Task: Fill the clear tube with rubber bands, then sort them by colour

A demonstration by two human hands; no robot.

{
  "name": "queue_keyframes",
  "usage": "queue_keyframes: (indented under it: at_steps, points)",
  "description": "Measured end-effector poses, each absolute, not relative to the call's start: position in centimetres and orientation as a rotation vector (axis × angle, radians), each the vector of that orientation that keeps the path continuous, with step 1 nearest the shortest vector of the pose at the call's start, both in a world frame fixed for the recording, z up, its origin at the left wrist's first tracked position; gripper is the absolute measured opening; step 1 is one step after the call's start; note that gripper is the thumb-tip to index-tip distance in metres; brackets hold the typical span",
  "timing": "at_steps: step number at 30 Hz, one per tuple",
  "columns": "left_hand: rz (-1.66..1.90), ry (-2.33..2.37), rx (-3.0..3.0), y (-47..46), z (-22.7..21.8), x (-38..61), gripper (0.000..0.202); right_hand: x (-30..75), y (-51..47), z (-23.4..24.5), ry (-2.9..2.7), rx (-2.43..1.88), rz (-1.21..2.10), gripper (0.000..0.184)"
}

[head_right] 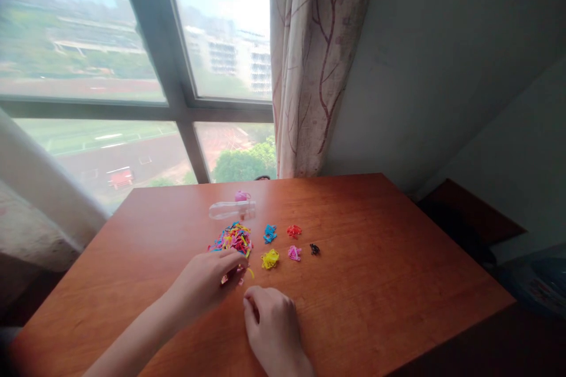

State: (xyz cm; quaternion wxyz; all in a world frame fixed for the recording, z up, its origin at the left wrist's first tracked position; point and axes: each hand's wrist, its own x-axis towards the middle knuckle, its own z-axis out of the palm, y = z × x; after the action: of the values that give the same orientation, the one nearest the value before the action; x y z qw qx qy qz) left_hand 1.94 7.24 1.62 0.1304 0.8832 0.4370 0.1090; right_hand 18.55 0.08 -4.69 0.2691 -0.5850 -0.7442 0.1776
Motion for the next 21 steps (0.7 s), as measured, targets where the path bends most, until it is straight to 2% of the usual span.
queue_keyframes:
  at_steps: [11, 21]
  points:
    - [0.158, 1.160, 2.721, 10.9, 0.5, 6.3, 0.015, 18.5, 0.4, -5.2, -1.966, -1.514, 0.507, 0.018]
    - [0.187, 1.274, 2.639, 9.6, 1.5, 2.9, 0.017, 18.6, 0.3, -4.7, -2.006, -1.542, 0.515, 0.017]
